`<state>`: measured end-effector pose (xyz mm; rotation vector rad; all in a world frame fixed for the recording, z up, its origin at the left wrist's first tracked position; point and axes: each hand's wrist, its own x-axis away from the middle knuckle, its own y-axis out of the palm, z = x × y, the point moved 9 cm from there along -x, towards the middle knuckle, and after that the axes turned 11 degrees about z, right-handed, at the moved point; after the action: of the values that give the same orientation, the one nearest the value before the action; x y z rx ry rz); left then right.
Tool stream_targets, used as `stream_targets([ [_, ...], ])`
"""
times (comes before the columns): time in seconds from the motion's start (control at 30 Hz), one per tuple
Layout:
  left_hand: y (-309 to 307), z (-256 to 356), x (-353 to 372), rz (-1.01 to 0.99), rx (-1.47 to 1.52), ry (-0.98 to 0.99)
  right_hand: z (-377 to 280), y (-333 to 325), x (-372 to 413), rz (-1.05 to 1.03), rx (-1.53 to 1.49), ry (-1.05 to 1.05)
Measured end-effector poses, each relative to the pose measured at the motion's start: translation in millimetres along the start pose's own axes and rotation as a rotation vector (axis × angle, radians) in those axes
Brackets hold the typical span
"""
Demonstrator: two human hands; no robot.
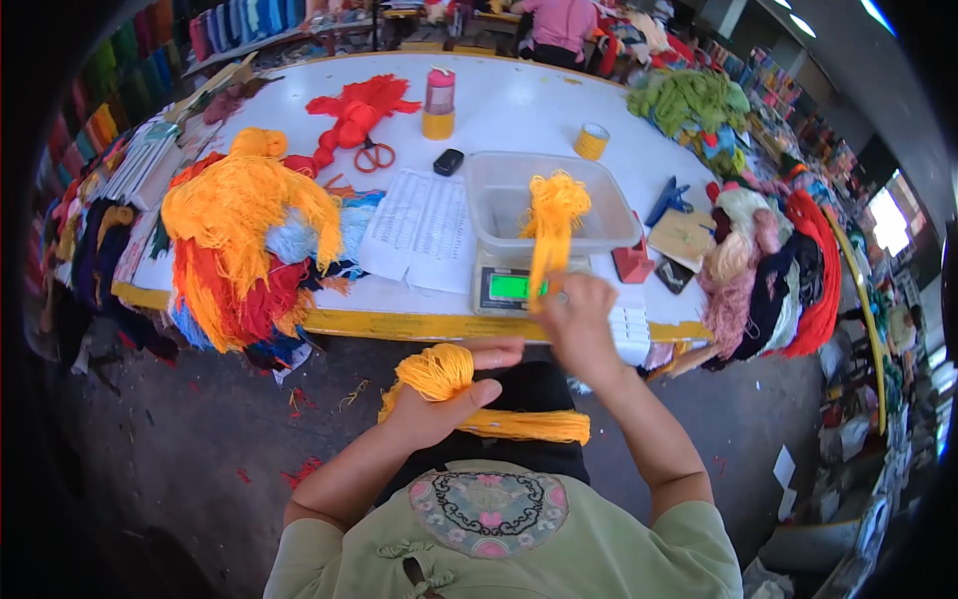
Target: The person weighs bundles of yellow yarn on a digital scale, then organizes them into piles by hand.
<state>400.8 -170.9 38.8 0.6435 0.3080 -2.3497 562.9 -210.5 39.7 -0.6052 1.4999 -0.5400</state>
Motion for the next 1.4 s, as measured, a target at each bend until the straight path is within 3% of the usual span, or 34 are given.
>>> stream_targets([
  [0.1, 15, 0, -6, 0.024, -0.191, -0.023, -61, -19, 14, -0.208, -0.177, -0.163],
  [0.17, 29, -5, -4, -0.004, -0.351, 0.043, -61, -34, 17, -0.245, -0.395, 0.030],
  [0.27, 47, -42, 15, -0.259, -0.304, -0.282, -33, -33, 36, -0.417, -0.570, 0.245],
  [0.3, 46, -41, 16, -0.199, -0.308, -0.243, -19, -31, 43, -0.484, -0.637, 0.312],
  [0.37, 42, -38, 15, -0.134, -0.173, -0.354, 31, -25, 60, -0.265, -0.860, 0.511],
  [0.4, 39, -38, 16, -0.097, -0.107, -0.410, 67, -21, 75, -0.210, -0.689, 0.585],
  [0.43, 36, -42, 19, -0.050, -0.058, -0.383, 103, -20, 89, -0.152, -0.430, 0.525],
  [0.5, 35, -48, 24, -0.069, -0.060, -0.402, 153, -8, 120, -0.234, -0.160, 0.476],
  [0.6, 40, -49, 27, -0.079, -0.031, -0.453, 166, -2, 128, -0.232, -0.100, 0.390],
  [0.83, 40, -49, 25, -0.047, -0.011, -0.465, 184, 6, 142, -0.197, -0.191, 0.514],
  [0.9, 37, -48, 22, -0.022, -0.026, -0.457, 179, 2, 148, -0.151, -0.213, 0.514],
  [1.0, 28, -48, 16, -0.025, -0.089, -0.375, 134, -16, 123, -0.159, -0.039, 0.320],
  [1.1, 35, -45, 12, -0.118, -0.105, -0.327, 61, -37, 69, -0.202, -0.412, 0.241],
  [1.17, 44, -39, 9, -0.235, -0.111, -0.363, -5, -57, 33, -0.283, -0.548, -0.063],
  [1.27, 51, -39, 12, -0.278, -0.340, -0.044, -59, -65, 7, -0.375, -0.461, -0.316],
  [1.3, 49, -47, 17, -0.329, -0.248, -0.191, -59, -62, 4, -0.361, -0.459, -0.305],
  [1.4, 32, -42, 18, -0.233, -0.078, -0.341, -56, -41, -1, -0.340, -0.523, -0.223],
])
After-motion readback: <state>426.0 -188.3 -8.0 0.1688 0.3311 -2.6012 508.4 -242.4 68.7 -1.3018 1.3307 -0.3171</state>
